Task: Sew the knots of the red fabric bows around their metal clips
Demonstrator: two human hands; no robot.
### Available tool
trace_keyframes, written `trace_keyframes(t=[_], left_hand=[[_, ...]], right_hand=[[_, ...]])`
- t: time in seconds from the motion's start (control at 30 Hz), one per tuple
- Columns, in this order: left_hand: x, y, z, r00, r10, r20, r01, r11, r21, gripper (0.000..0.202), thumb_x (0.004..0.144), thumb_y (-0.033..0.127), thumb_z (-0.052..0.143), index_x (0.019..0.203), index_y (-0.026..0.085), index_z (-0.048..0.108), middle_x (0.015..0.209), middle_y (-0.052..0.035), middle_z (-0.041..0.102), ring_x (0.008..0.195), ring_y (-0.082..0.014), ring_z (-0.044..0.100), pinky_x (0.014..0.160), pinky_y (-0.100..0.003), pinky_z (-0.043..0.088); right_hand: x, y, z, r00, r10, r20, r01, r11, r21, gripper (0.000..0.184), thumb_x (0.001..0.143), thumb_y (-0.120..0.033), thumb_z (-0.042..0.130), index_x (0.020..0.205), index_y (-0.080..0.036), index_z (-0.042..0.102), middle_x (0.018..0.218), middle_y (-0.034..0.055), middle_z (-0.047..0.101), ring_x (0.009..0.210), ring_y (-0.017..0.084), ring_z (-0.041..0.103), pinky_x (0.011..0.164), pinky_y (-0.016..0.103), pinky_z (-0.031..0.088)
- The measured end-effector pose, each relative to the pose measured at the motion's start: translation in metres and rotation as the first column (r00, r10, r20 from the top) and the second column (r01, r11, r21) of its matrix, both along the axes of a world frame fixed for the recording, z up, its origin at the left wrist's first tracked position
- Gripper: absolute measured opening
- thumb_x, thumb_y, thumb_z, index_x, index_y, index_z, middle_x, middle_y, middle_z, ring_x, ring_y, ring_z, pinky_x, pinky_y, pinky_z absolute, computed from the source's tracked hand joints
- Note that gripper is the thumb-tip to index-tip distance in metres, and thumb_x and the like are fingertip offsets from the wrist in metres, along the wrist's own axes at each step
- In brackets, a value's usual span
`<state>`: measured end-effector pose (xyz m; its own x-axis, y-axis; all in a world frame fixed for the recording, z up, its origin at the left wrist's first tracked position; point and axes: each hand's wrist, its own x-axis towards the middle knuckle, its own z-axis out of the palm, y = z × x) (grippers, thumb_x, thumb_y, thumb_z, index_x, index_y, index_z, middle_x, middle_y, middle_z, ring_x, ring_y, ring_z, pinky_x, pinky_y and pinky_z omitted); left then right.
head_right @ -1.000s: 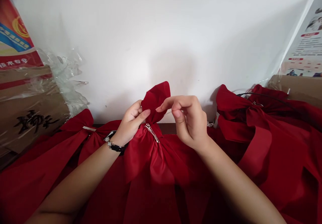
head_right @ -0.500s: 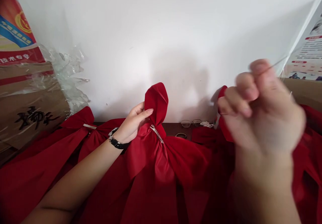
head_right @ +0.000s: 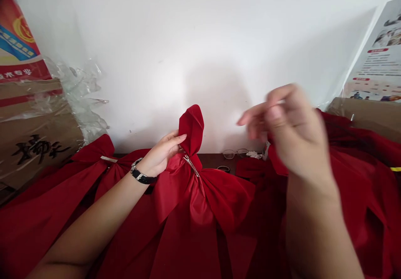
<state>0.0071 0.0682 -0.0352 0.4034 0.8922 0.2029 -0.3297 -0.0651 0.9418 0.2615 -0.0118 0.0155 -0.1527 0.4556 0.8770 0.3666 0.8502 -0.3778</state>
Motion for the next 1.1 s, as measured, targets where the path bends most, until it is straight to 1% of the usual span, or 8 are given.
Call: trace_keyframes(t=[0.03,0.1,0.27,0.37,0.5,0.7,0.9,1.1], left_hand=[[0.0,-0.001,0.0,1.0,-0.003,-0.001,0.003,1.0,-0.004,0.026,0.076,0.03,0.074,0.099,0.018,0.069,0.09,-0.002,0.075,0.08,-0.0145,0.069,0.08,-0.027,0.052],[-0.001,-0.002,0.001,1.0,-0.013,0.001,0.013,1.0,-0.009,0.027,0.075,0.031,0.075,0.098,0.018,0.069,0.088,-0.0022,0.075,0.079,-0.0153,0.069,0.078,-0.028,0.052],[-0.002,-0.004,0.003,0.997,-0.069,0.028,0.069,0.998,0.008,0.026,0.074,0.033,0.077,0.093,0.017,0.07,0.086,-0.0028,0.075,0.078,-0.0157,0.069,0.076,-0.028,0.052],[-0.001,-0.004,0.0,0.994,-0.105,0.04,0.104,0.994,0.034,0.027,0.07,0.031,0.08,0.091,0.017,0.07,0.087,-0.0027,0.074,0.078,-0.0146,0.068,0.075,-0.026,0.051],[0.0,-0.004,-0.003,0.995,-0.089,0.04,0.087,0.995,0.053,0.024,0.072,0.03,0.079,0.089,0.016,0.07,0.085,-0.0029,0.074,0.074,-0.013,0.067,0.073,-0.025,0.051],[0.0,-0.009,0.002,0.999,-0.028,0.046,0.021,0.991,0.133,0.022,0.076,0.032,0.075,0.09,0.016,0.07,0.09,-0.0034,0.074,0.087,-0.0175,0.067,0.078,-0.027,0.05],[-0.003,-0.016,0.008,1.0,0.003,0.018,-0.007,0.972,0.234,0.019,0.078,0.031,0.074,0.09,0.017,0.07,0.092,-0.0032,0.074,0.084,-0.0164,0.066,0.078,-0.026,0.05],[-0.013,-0.024,0.017,0.989,-0.041,0.143,-0.014,0.93,0.368,0.02,0.08,0.034,0.071,0.094,0.02,0.071,0.095,-0.004,0.074,0.091,-0.0203,0.069,0.084,-0.03,0.053]], right_hand=[[-0.015,0.005,-0.002,0.994,0.09,-0.066,-0.098,0.986,-0.135,0.008,0.098,-0.028,0.044,0.091,-0.025,0.042,0.091,0.0084,0.069,0.06,0.015,0.059,0.049,0.03,0.041],[-0.035,0.017,-0.009,0.979,0.194,-0.056,-0.202,0.959,-0.198,0.012,0.098,-0.032,0.045,0.089,-0.024,0.041,0.098,0.0079,0.069,0.067,0.015,0.062,0.05,0.028,0.043],[-0.047,0.036,-0.026,0.979,0.201,0.029,-0.195,0.969,-0.152,0.014,0.1,-0.031,0.038,0.09,-0.022,0.037,0.104,0.0084,0.068,0.077,0.013,0.064,0.058,0.026,0.049],[-0.049,0.037,-0.03,0.988,0.106,0.115,-0.108,0.994,0.011,0.01,0.1,-0.026,0.038,0.092,-0.022,0.038,0.102,0.0088,0.069,0.079,0.014,0.065,0.062,0.027,0.051],[-0.054,0.037,-0.036,0.967,-0.088,0.241,0.043,0.981,0.187,0.006,0.099,-0.021,0.039,0.093,-0.023,0.039,0.1,0.0079,0.07,0.077,0.014,0.067,0.063,0.027,0.053],[-0.065,0.05,-0.05,0.999,-0.009,0.033,0.006,0.996,0.093,0.007,0.1,-0.024,0.035,0.094,-0.023,0.035,0.092,0.0055,0.07,0.071,0.013,0.069,0.058,0.026,0.056],[-0.061,0.059,-0.058,0.973,-0.228,0.046,0.21,0.945,0.25,0.004,0.098,-0.02,0.037,0.096,-0.023,0.037,0.08,0.0027,0.07,0.068,0.014,0.069,0.059,0.025,0.054],[-0.051,0.066,-0.054,0.973,-0.226,0.038,0.218,0.964,0.152,0.006,0.099,-0.022,0.036,0.094,-0.023,0.035,0.075,0.001,0.068,0.063,0.012,0.067,0.058,0.023,0.053]])
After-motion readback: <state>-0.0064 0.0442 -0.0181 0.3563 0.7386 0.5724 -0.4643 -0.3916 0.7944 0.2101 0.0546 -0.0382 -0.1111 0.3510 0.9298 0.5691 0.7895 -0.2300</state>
